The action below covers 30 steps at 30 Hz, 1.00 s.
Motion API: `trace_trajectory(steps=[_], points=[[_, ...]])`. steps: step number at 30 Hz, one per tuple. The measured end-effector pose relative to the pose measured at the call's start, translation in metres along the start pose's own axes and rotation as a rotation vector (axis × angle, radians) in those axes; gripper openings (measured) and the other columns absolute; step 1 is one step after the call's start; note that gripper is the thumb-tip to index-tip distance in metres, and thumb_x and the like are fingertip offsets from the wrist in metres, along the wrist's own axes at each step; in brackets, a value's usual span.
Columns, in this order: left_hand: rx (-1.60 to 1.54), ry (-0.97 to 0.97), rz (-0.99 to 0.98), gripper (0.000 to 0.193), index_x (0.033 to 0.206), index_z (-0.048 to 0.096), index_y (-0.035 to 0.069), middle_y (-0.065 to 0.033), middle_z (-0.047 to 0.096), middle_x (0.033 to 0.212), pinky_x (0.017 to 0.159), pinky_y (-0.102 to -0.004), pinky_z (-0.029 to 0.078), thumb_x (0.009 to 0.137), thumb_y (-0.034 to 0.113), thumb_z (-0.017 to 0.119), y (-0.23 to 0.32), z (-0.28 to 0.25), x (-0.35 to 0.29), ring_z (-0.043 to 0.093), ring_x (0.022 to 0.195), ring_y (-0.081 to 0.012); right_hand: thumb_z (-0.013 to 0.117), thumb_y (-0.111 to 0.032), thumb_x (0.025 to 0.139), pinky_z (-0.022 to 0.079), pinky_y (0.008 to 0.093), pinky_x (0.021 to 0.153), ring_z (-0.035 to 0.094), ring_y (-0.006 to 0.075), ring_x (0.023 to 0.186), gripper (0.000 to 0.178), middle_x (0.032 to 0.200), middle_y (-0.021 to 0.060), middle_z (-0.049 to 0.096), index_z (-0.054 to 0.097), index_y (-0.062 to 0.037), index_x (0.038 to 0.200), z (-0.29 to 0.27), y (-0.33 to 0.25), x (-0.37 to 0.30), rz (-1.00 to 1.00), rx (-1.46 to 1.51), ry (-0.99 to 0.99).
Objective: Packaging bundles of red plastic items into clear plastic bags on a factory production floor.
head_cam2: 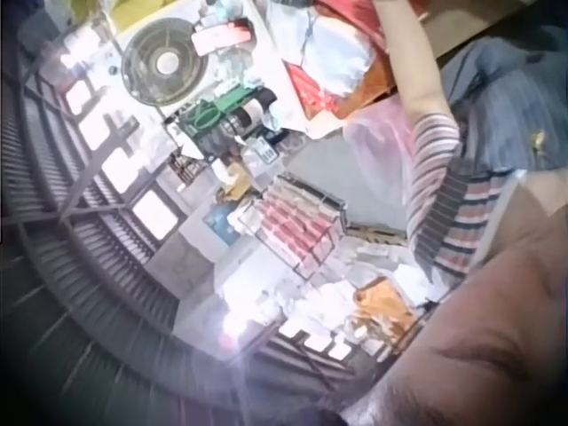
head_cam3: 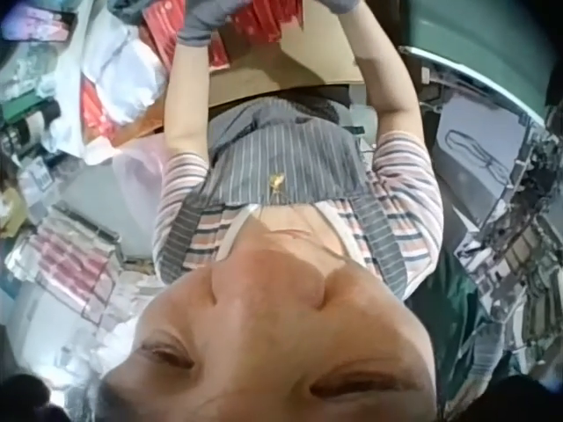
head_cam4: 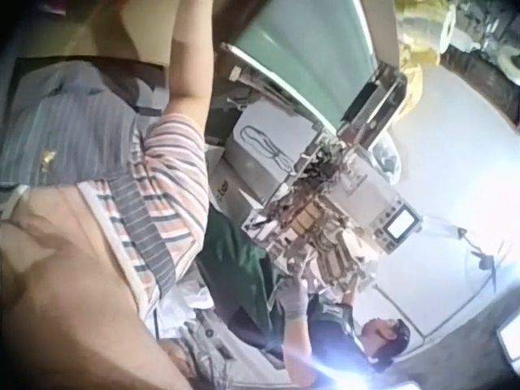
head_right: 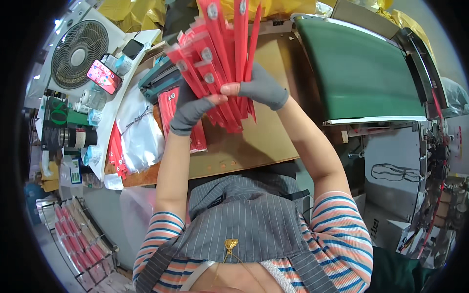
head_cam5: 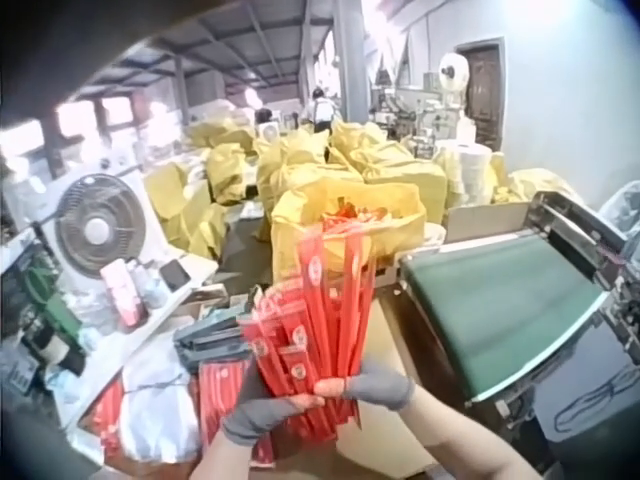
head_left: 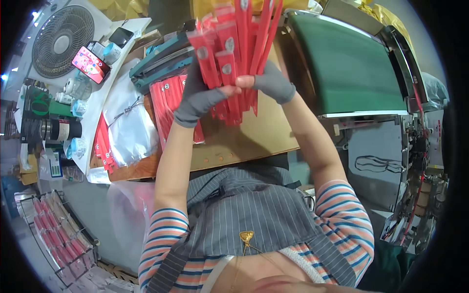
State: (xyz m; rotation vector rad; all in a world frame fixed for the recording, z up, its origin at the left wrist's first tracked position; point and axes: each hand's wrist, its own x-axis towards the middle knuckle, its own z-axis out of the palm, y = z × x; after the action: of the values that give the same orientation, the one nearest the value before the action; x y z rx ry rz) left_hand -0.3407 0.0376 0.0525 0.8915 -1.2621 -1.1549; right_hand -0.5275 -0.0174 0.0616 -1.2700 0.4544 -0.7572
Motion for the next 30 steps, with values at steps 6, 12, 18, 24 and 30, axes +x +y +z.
trace_trajectory(steps=[6, 12, 18, 24, 30], points=[[0.04, -0.108, -0.206, 0.081, 0.127, 0.041, 0.007, -0.0075, 0.054, 0.12, 0.093, -0.0333, 0.046, 0.06, 0.015, 0.085, -0.039, 0.001, -0.033, 0.054, 0.11, -0.0183, 0.082, -0.009, 0.063, 0.042, 0.0319, 0.096, 0.05, 0.0161, 0.113, 0.088, 0.124, 0.0086, 0.052, 0.033, -0.0019, 0.136, 0.031, 0.029, -0.014, -0.187, -0.053, 0.113], [0.197, -0.103, 0.069, 0.083, 0.129, 0.041, 0.005, -0.0102, 0.053, 0.123, 0.094, -0.0336, 0.044, 0.06, 0.017, 0.085, -0.008, 0.001, -0.039, 0.054, 0.11, -0.019, 0.087, -0.006, 0.056, 0.04, 0.0345, 0.1, 0.047, 0.0216, 0.12, 0.118, 0.131, 0.0123, 0.044, 0.012, -0.0071, 0.146, 0.047, 0.003, -0.024, -0.445, -0.153, 0.041], [0.305, -0.145, 0.1, 0.093, 0.133, 0.034, 0.002, -0.0127, 0.05, 0.125, 0.095, -0.0342, 0.043, 0.059, 0.02, 0.085, -0.037, -0.004, -0.058, 0.052, 0.113, -0.0224, 0.089, -0.009, 0.054, 0.037, 0.0356, 0.103, 0.045, 0.0218, 0.122, 0.116, 0.131, 0.0122, 0.045, 0.016, -0.005, 0.145, 0.049, 0.028, -0.034, -0.409, -0.261, -0.006], [0.003, -0.063, -0.042, 0.085, 0.129, 0.04, 0.002, -0.0118, 0.056, 0.117, 0.09, -0.0318, 0.046, 0.059, 0.023, 0.084, -0.001, 0.01, -0.089, 0.056, 0.106, -0.0199, 0.087, -0.013, 0.059, 0.042, 0.0303, 0.095, 0.051, 0.0174, 0.109, 0.091, 0.118, 0.0087, 0.05, 0.037, -0.0015, 0.134, 0.085, 0.024, -0.056, -0.49, -0.329, 0.064], [-0.29, -0.066, -0.286, 0.064, 0.117, 0.053, 0.003, -0.0091, 0.061, 0.108, 0.088, -0.0319, 0.048, 0.061, 0.017, 0.082, 0.019, -0.006, -0.128, 0.059, 0.101, -0.0192, 0.077, -0.013, 0.072, 0.043, 0.0317, 0.092, 0.052, 0.0185, 0.109, 0.082, 0.127, 0.0122, 0.046, 0.03, -0.001, 0.138, 0.134, -0.006, -0.049, -0.324, -0.203, 0.138]])
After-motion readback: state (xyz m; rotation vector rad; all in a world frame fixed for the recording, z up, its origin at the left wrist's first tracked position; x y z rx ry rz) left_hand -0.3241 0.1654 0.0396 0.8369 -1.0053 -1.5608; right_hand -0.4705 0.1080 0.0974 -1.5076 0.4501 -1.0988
